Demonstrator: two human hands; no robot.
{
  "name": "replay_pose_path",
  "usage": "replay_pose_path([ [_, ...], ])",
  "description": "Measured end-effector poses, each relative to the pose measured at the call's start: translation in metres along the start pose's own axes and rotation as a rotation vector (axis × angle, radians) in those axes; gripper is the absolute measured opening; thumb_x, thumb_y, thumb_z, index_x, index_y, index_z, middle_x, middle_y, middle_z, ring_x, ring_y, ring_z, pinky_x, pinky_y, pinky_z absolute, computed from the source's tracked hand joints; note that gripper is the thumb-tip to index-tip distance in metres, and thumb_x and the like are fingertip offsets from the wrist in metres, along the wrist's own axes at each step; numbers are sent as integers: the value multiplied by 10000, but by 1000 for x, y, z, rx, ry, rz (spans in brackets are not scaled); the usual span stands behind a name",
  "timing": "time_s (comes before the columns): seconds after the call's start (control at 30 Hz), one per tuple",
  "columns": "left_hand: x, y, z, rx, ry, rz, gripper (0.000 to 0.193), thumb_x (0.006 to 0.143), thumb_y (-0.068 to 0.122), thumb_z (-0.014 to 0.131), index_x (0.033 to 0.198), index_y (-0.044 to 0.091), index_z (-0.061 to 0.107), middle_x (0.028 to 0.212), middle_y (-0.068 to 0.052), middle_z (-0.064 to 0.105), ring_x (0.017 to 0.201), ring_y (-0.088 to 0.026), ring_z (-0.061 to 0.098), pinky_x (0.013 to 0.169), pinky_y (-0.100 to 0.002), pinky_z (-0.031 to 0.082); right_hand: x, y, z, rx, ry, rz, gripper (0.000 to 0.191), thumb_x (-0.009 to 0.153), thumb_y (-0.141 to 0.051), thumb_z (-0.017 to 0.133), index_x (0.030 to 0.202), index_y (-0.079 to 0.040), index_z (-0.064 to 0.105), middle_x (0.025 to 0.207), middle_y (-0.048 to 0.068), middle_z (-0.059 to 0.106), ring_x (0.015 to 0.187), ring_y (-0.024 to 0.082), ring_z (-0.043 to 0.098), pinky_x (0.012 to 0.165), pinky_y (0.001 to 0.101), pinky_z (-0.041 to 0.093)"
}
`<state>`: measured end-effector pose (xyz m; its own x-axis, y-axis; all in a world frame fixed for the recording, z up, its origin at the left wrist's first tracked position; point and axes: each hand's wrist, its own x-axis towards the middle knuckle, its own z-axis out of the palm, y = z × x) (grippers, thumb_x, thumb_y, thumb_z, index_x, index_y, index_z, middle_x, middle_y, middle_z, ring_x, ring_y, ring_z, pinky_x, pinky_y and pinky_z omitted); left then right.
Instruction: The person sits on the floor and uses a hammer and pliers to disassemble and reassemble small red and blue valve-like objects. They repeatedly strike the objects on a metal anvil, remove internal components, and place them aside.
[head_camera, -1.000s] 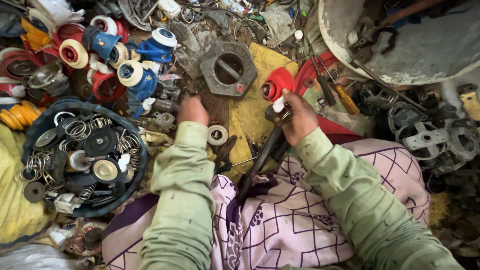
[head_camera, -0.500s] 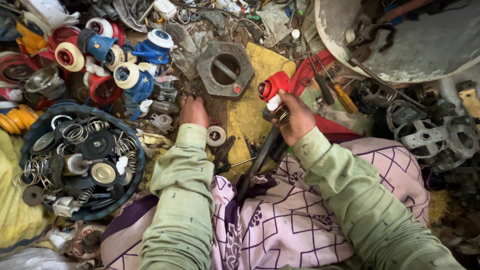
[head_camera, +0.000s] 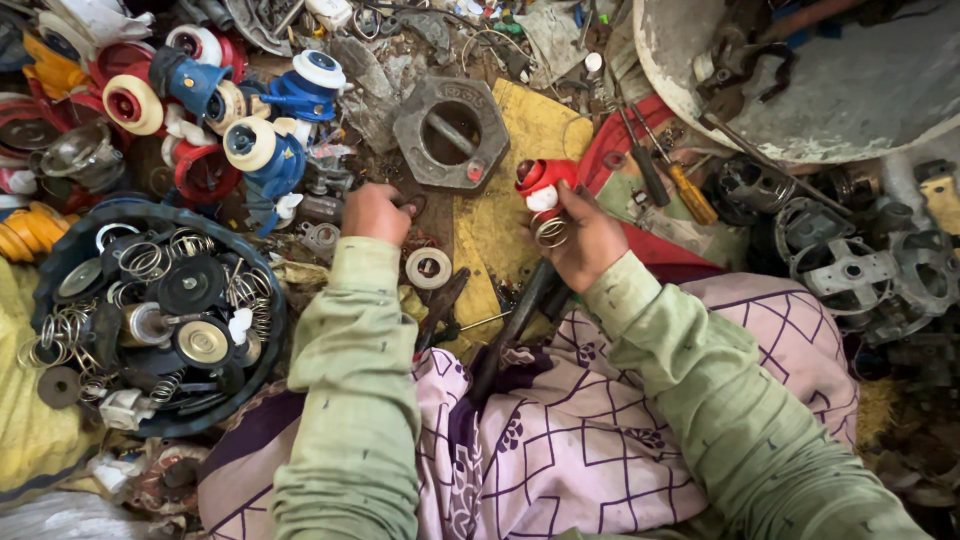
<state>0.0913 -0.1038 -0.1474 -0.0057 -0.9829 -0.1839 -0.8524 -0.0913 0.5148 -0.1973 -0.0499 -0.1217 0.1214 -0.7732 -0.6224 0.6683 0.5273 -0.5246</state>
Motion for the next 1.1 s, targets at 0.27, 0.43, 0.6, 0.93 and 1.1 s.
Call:
replay_pose_path([
  [0.27, -31, 96, 1, -853, -484, 122, 212, 818, 118, 805, 971, -9, 731, 798, -104, 774, 650, -139, 754, 592, -294, 614, 2, 5, -6, 74, -106, -40, 404, 1090, -360, 463, 1292, -38, 598, 1205, 140, 711, 1063, 298, 698, 951, 478, 563],
  [0.43, -44, 120, 21, -485, -213, 296, 213, 726, 138, 867, 876, 14, 779, 751, -120, 762, 645, -181, 737, 620, -321, 565, 4, 9, -11, 74, -56, -46, 349, 1082, -344, 512, 1250, -57, 616, 1139, 117, 702, 954, 285, 681, 832, 487, 536],
  [0.6, -43, 113, 10, -483, -197, 294, 176, 762, 169, 861, 886, 61, 797, 765, -109, 759, 651, -207, 742, 634, -337, 558, 3, 5, -6, 41, -78, -48, 370, 1066, -339, 509, 1250, -32, 605, 1163, 147, 708, 1028, 327, 687, 918, 519, 539],
  [0.93, -87, 8, -158, -232, 546, 113, 184, 877, 69, 842, 1037, 20, 765, 833, -136, 762, 688, -206, 740, 648, -340, 559, 29, 10, -33, 58, -142, -63, 462, 1044, -310, 537, 1415, -36, 511, 1415, 157, 579, 1287, 440, 588, 1149, 568, 465],
  [1.1, -155, -68, -203, -363, 898, -105, 156, 914, 2, 815, 1046, -40, 744, 873, -119, 769, 717, -130, 723, 626, -273, 579, 46, 8, -52, -3, -173, 25, 500, 1044, -397, 550, 1421, -70, 524, 1413, 129, 597, 1328, 423, 569, 1154, 554, 454],
])
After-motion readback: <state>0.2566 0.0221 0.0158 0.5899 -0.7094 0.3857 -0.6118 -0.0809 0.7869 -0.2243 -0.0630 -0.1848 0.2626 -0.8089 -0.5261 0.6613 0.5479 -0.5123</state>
